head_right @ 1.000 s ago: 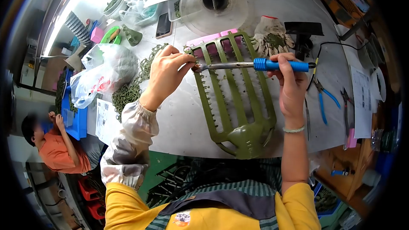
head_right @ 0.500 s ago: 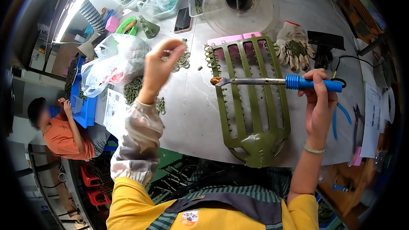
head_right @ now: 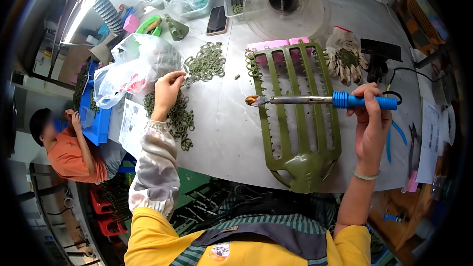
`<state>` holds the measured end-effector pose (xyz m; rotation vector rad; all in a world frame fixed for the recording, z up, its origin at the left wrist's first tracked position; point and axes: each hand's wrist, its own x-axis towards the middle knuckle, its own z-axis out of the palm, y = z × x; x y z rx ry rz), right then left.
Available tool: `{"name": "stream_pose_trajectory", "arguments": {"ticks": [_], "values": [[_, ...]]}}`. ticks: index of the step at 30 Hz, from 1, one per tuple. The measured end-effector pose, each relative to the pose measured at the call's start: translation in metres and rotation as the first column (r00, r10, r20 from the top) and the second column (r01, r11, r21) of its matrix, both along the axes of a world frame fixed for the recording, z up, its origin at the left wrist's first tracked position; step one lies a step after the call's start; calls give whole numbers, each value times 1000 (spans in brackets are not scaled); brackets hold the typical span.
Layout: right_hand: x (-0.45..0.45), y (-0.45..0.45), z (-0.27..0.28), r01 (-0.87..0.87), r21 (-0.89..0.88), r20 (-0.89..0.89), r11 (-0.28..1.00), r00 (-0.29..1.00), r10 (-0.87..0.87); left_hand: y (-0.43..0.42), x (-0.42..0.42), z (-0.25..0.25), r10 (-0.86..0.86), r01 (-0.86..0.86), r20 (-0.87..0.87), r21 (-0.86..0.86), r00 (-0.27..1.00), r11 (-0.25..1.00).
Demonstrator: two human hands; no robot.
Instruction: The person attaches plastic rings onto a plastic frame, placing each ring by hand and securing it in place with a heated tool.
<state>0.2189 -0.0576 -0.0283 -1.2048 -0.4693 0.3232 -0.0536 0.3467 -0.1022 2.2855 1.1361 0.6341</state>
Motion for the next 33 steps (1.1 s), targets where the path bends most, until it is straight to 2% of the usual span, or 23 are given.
{"name": "stream_pose_trajectory", "arguments": {"ticks": [3, 4, 6, 7, 10, 12, 13, 14, 16, 19, 22, 23, 26, 27, 30, 31, 33], "values": [[0, -1, 0, 3, 2, 3, 1000, 1000, -3, 0, -4, 2, 19, 1, 72, -266, 997, 964], [0, -1, 0, -1, 6, 7, 1000, 1000, 1, 1, -5, -1, -79, 80, 8, -68, 997, 995], [-1, -3, 2, -6, 13, 15, 1000, 1000, 6, 2, -7, -10, -225, 269, -170, 305, 959, 914], [-1, -3, 2, -4, 11, 16, 1000, 1000, 4, -4, -6, -13, -215, 291, -239, 354, 947, 889], [-2, -4, 4, 6, 9, 20, 1000, 1000, -6, -4, -2, -21, -158, 249, -222, 478, 962, 842], [-3, -4, 6, 21, 4, 20, 1000, 1000, -21, -11, 0, -13, -141, 180, -135, 350, 981, 920], [-2, -7, 5, 25, 1, 17, 1000, 1000, -25, -12, 1, -3, -43, 33, -84, -115, 996, 993], [-1, -6, 5, 25, 5, 17, 1000, 1000, -25, -17, 2, 4, -13, 24, 34, -338, 999, 941], [0, -6, 5, 22, 14, 17, 1000, 1000, -22, -22, 0, 15, -83, 153, 150, -542, 985, 826], [1, -8, 5, 19, 18, 18, 1000, 1000, -19, -25, -1, 15, -202, 251, 149, -599, 968, 760], [1, -10, 4, 21, 21, 15, 1000, 1000, -21, -31, 4, 18, -283, 192, -78, -562, 956, 805], [1, -10, 4, 25, 24, 11, 999, 1000, -25, -34, 5, 19, -313, 212, -150, -466, 938, 859], [0, -11, 6, 21, 33, 13, 999, 1000, -22, -41, 7, 17, -263, 246, -139, -126, 955, 961], [0, -11, 6, 17, 35, 17, 999, 1000, -18, -43, 9, 21, -306, 283, -116, -178, 945, 942], [1, -12, 6, 16, 36, 30, 999, 999, -17, -62, 18, 27, -470, 445, -145, -175, 871, 878], [0, -11, 7, 22, 37, 27, 999, 999, -23, -69, 24, 27, -447, 416, -216, -174, 868, 893], [-1, -11, 8, 39, 40, 23, 998, 999, -40, -70, 28, 15, -424, 384, -237, -196, 874, 902]]}}
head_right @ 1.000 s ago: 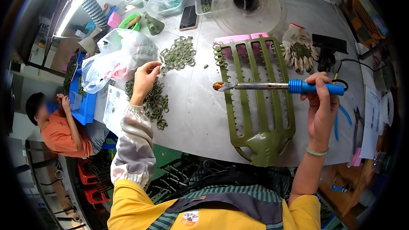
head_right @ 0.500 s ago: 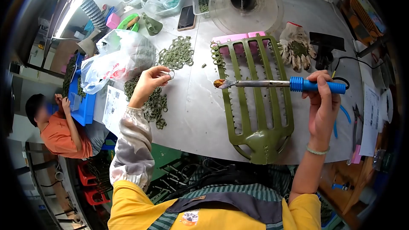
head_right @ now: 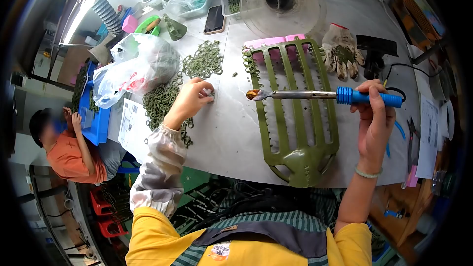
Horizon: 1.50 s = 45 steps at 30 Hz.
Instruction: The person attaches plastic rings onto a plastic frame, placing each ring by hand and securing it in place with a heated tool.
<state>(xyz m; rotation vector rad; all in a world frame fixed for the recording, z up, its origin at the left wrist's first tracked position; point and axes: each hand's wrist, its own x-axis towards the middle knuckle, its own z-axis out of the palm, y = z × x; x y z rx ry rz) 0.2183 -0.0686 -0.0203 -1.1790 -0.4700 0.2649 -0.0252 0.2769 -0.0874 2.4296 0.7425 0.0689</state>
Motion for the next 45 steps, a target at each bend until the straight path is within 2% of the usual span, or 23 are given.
{"name": "stream_pose_trajectory", "arguments": {"ticks": [4, 7, 9, 11, 14, 18, 27, 34, 37, 38, 39, 41, 43, 45], "values": [[-1, -1, 0, -2, -17, 7, 1000, 1000, 2, -5, 4, 3, 44, -44, -27, 15, 999, 999], [1, -2, -2, -7, -24, 16, 1000, 1000, 7, -23, 8, 17, 130, -121, 113, -83, 985, 989], [0, -2, -2, -19, -24, 29, 1000, 999, 19, -34, 16, 22, 109, -43, 337, -196, 935, 980], [1, -1, -3, -10, -25, 16, 1000, 1000, 11, -53, 28, 38, 13, 62, 459, -147, 888, 987], [2, 3, -8, -4, -24, -4, 1000, 1000, 3, -73, 49, 43, -48, 90, 563, -47, 825, 995], [6, 5, -19, -12, -21, -25, 1000, 1000, 11, -75, 70, 45, -255, 66, 526, 352, 811, 934], [9, 21, -33, -45, 53, -37, 998, 998, 47, -70, 86, 36, -323, 74, 466, 476, 823, 876], [9, 4, -11, 21, 6, 21, 1000, 1000, -21, -65, 86, 38, -382, 113, 459, 512, 802, 852], [10, -1, -11, 11, 17, -29, 1000, 1000, -11, -54, 70, 55, -98, 7, 617, 149, 781, 989], [10, -1, -11, 15, 17, -32, 1000, 999, -15, -35, 60, 41, 136, -69, 674, -126, 726, 990], [8, -2, -10, 4, 14, -34, 1000, 999, -4, -19, 45, 41, 305, -194, 581, -247, 754, 949], [7, -3, -8, -18, 5, -29, 1000, 999, 18, 25, 4, 18, 121, -147, 301, 66, 946, 987], [5, -2, -9, -19, 5, -26, 1000, 999, 20, 29, -24, 5, 34, -8, -69, 350, 997, 937], [3, -1, -10, -28, 2, -21, 1000, 999, 28, 16, -33, -2, 30, 13, -140, 297, 990, 955]]}}
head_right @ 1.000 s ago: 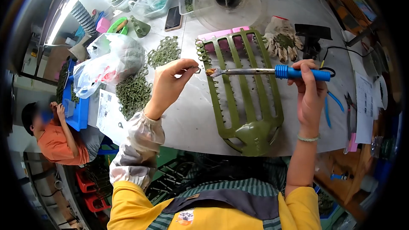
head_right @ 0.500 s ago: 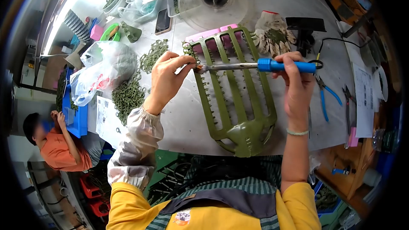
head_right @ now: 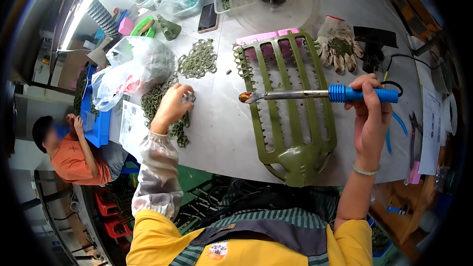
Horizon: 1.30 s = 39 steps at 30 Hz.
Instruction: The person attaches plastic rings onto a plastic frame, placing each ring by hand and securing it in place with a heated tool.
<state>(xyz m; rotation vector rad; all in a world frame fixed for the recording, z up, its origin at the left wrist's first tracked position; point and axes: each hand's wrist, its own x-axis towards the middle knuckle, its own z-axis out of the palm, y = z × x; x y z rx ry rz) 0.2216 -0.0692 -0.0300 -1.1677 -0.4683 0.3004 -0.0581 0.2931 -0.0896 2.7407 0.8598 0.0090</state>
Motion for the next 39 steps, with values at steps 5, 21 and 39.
{"name": "stream_pose_trajectory", "arguments": {"ticks": [5, 21, 39], "values": [[-3, -1, 1, -10, -9, 10, 1000, 1000, 10, -5, 7, -3, -349, 267, 236, 321, 907, 909], [-6, -11, 7, 26, -11, 23, 1000, 999, -26, -47, 41, 7, 167, 23, 508, -347, 845, 937], [0, 8, -10, 23, -2, 44, 1000, 999, -23, -95, 115, 49, -454, 345, 499, 298, 738, 890]]}}
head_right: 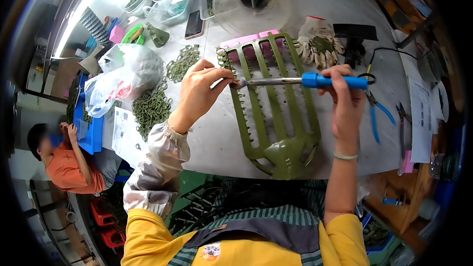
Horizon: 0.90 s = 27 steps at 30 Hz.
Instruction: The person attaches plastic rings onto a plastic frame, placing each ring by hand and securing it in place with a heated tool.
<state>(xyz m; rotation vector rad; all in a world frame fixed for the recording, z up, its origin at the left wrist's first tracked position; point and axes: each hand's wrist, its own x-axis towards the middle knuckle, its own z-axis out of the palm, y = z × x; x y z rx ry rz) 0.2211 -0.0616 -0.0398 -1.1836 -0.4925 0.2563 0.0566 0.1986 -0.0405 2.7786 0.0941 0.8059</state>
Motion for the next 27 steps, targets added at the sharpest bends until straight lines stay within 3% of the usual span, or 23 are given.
{"name": "stream_pose_trajectory", "arguments": {"ticks": [5, 7, 8, 9, 10, 11, 13, 16, 20, 23, 27], "values": [[4, -14, 9, 15, -8, -13, 1000, 1000, -15, 8, -4, 2, -48, 51, 36, -97, 998, 994], [2, -13, 12, 15, -16, -24, 1000, 1000, -15, 19, -12, 14, 66, -34, 61, -421, 996, 906], [2, -13, 12, 8, -18, -23, 1000, 1000, -9, 39, -15, -1, 191, -101, 137, -491, 972, 865], [1, -14, 13, 0, -21, -22, 1000, 1000, -1, 61, -21, -14, 338, -250, 48, -576, 940, 778], [0, -15, 12, -7, -22, -27, 1000, 1000, 7, 89, -31, -28, 381, -344, 17, -393, 925, 853], [0, -15, 12, -16, -20, -32, 1000, 999, 15, 106, -44, -41, 520, -537, -132, -229, 844, 812], [-1, -14, 12, -24, -19, -33, 1000, 999, 23, 121, -56, -60, 625, -660, -236, -117, 744, 742], [-4, -14, 14, -15, -21, -26, 1000, 1000, 14, 120, -62, -77, 638, -726, -358, -224, 682, 650], [-7, -14, 16, -22, -24, -17, 999, 1000, 22, 114, -68, -90, 560, -589, -227, -499, 797, 636], [-6, -15, 16, -28, -25, -5, 999, 1000, 28, 100, -75, -72, 519, -568, -267, -564, 812, 599], [-5, -19, 18, 20, -40, 6, 999, 1000, -20, 60, -71, -38, 305, -258, -95, -791, 948, 555]]}}
